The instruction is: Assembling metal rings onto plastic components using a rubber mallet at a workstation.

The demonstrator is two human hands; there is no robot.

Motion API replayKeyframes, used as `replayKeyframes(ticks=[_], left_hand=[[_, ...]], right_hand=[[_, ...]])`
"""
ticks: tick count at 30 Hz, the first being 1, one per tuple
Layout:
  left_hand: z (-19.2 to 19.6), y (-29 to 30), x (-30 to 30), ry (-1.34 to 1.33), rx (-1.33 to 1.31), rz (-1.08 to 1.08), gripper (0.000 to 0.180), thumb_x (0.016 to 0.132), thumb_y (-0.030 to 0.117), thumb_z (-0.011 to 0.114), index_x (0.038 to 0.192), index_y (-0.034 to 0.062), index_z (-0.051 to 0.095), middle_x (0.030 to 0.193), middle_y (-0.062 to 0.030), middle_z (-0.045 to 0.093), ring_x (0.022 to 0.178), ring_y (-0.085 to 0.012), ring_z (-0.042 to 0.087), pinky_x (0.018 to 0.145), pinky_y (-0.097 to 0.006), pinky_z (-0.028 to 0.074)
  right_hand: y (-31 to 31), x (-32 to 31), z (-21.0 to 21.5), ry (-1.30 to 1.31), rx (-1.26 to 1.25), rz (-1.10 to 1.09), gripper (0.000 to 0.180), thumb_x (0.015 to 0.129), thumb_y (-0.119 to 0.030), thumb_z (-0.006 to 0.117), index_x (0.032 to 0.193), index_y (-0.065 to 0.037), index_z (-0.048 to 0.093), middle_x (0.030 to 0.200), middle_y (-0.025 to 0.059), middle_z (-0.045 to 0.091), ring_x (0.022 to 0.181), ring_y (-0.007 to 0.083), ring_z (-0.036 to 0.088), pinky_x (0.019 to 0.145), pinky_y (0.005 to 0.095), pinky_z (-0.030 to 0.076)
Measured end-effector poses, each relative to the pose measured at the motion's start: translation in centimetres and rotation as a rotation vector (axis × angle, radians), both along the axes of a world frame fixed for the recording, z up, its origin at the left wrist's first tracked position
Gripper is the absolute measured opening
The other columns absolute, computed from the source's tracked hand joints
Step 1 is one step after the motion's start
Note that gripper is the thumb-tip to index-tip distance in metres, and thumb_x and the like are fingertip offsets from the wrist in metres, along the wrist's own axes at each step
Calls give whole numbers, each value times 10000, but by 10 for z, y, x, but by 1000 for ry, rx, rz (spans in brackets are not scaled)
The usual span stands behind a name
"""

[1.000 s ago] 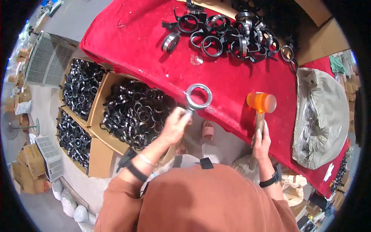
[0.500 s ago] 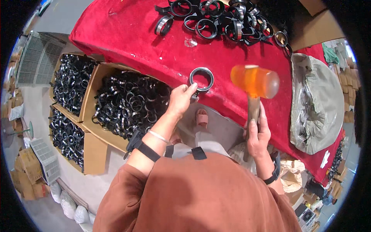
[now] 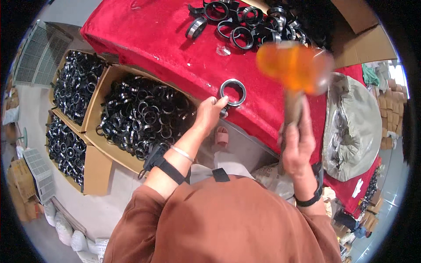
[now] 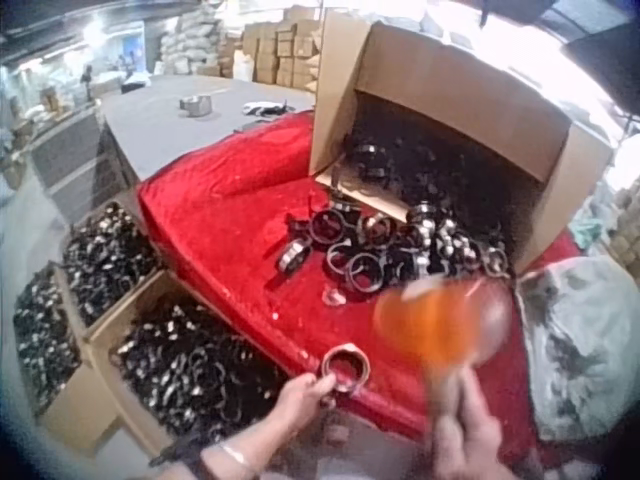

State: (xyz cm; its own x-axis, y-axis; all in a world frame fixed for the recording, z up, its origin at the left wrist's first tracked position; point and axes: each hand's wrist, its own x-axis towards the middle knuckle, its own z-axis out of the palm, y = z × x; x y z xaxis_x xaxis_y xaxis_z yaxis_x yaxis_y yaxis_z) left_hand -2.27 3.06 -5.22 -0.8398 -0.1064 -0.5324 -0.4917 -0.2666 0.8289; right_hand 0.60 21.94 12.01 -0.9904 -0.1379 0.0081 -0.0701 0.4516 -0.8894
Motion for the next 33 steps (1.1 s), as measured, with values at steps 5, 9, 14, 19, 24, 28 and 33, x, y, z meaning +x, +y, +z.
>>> replayKeyframes(ticks=[5, 9, 14, 19, 24, 28, 33], left_hand=[[7, 3, 1, -32, -34, -16, 393, 859, 366, 626, 746, -5, 560, 677, -74, 560, 637, -148, 538, 601, -328, 440], [2, 6, 6, -37, -226, -114, 447, 842, 417, 614, 786, -26, 578, 734, -141, 606, 701, -201, 555, 678, -372, 437], [10, -6, 4, -76, -273, -115, 440, 833, 409, 626, 760, -19, 557, 737, -116, 574, 689, -172, 489, 669, -378, 408], [8, 10, 4, -1, -157, 17, 467, 836, 431, 615, 796, -33, 578, 743, -149, 598, 710, -217, 527, 706, -374, 421], [4, 1, -2, -64, -413, -154, 552, 892, 510, 464, 841, -17, 621, 827, -206, 642, 857, -335, 617, 778, -400, 433], [10, 6, -2, -9, -295, -74, 512, 921, 463, 475, 916, -12, 666, 808, -91, 658, 748, -177, 619, 676, -328, 466], [-4, -13, 0, -98, 6, -52, 429, 893, 515, 532, 830, 97, 602, 682, -25, 584, 525, -116, 531, 450, -240, 391]], right_hand=[[-10, -45, -62, 275, 455, 262, 528, 911, -130, 505, 1407, -71, 334, 1087, 258, 616, 1013, 377, 610, 839, 435, 488], [-13, -76, -41, 27, 512, 260, 449, 929, -230, 484, 1345, -74, 422, 991, 326, 573, 917, 455, 590, 761, 481, 489], [-37, -50, -13, 20, 242, 247, 482, 920, -139, 523, 1382, -107, 394, 982, 265, 613, 905, 323, 662, 755, 384, 507], [-18, -42, -49, -135, 327, 273, 508, 919, -196, 515, 1395, -93, 371, 1006, 237, 642, 887, 262, 663, 785, 381, 499], [0, -31, -20, -229, -116, -16, 516, 951, -150, 478, 1441, -132, 314, 720, -4, 511, 564, 49, 463, 509, 228, 438], [33, -12, -61, 357, 172, 37, 504, 949, -129, 467, 1425, -60, 317, 1238, 112, 556, 854, 129, 578, 775, 309, 516], [23, 10, -84, -272, -138, -102, 506, 958, -250, 458, 1398, -32, 334, 1344, 210, 466, 1245, 259, 459, 1026, 326, 371]])
